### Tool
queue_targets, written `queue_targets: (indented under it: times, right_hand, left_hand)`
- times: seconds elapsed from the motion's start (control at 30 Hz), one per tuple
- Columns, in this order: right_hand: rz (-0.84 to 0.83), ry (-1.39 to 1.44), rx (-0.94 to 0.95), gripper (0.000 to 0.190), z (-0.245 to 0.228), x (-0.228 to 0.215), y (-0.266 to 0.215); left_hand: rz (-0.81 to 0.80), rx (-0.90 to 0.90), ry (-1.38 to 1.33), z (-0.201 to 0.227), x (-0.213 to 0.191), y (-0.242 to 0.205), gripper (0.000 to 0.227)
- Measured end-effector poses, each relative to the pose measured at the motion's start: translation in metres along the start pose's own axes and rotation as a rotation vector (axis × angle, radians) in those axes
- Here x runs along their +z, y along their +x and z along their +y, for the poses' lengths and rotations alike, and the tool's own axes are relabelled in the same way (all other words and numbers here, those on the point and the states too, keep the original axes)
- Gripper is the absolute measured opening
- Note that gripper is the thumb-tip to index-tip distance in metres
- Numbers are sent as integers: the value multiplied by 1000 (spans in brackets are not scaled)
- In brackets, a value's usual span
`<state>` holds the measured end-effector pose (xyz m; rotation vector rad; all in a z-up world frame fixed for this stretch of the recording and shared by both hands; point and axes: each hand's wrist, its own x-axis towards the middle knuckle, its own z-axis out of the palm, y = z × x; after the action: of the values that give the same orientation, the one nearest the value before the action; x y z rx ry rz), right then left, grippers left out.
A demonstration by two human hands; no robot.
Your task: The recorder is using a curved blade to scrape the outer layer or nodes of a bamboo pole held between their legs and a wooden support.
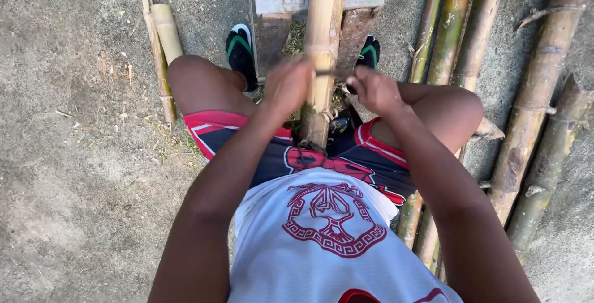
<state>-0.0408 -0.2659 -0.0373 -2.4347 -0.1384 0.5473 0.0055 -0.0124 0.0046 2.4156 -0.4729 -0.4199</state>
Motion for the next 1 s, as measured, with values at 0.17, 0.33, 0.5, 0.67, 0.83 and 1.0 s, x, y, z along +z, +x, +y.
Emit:
queue_targets:
  times: [0.17, 0.33, 0.5, 0.67, 0.83, 1.0]
  right_hand:
    - [208, -34, -74, 26, 2, 14, 2]
    - [121, -49, -85, 27, -8, 23, -40]
    - [-96, 85, -111, 29, -14, 9, -48]
    - [85, 36, -41, 29, 1, 14, -1]
    - [290, 31, -24, 30, -8, 9, 28]
    - [314, 48, 49, 30, -4, 22, 30]
  left_hand:
    - [136, 127, 109, -8, -7, 14, 3]
    - [-42, 32, 11, -4, 8, -41, 4]
    - [-75, -48, -62, 9, 10, -62, 8]
    - [-35, -48, 43, 1, -7, 8, 7]
    - [-2, -29, 144, -1, -26, 55, 8]
    - [38, 38, 134, -2, -31, 61, 10]
